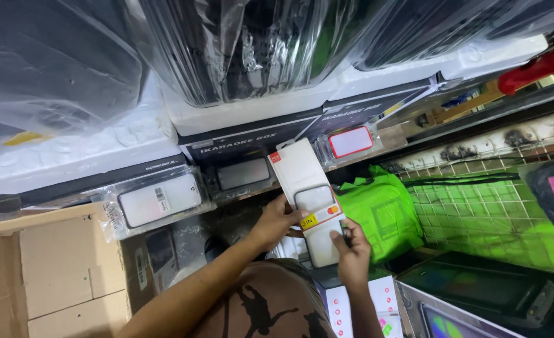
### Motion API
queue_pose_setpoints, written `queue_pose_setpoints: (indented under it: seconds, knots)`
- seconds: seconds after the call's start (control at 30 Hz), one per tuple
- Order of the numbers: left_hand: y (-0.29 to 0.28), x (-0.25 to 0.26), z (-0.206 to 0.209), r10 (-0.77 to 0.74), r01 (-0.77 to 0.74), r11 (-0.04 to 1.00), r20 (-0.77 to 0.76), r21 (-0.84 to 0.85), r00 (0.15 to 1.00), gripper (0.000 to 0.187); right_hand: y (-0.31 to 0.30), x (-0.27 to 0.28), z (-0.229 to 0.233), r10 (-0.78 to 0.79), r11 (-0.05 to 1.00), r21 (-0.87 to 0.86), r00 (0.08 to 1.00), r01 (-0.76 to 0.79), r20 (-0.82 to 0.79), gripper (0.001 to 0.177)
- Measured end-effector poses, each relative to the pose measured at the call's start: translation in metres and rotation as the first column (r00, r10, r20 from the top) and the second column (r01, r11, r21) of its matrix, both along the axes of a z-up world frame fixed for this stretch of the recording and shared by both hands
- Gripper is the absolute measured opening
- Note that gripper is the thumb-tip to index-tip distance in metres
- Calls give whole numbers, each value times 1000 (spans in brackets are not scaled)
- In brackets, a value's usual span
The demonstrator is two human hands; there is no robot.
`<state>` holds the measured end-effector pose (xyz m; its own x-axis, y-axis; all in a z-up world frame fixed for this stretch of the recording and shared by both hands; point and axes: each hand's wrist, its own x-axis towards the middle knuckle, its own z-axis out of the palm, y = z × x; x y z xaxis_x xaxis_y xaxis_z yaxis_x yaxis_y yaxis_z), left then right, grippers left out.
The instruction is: Organizing and packing various mobile phone cases into plastic sleeves and boxes.
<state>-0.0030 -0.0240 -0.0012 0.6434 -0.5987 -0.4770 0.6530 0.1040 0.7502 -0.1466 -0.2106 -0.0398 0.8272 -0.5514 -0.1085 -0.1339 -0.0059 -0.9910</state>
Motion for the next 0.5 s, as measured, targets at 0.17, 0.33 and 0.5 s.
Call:
queue_pose_setpoints:
  seconds: [0.17,0.33,0.5]
  knots:
    - [5,6,-25,23,-24,1000,-56,-12,998,39,20,11,43,-4,941,336,996,-25,87,45]
    - [15,17,-17,38,-43,999,-218,-19,975,39,10,-10,33,193,931,287,972,-225,134,56]
    - [11,15,-15,96,-325,838,-467,-439,879,68,21,-16,48,213,853,493,977,-172,-28,55]
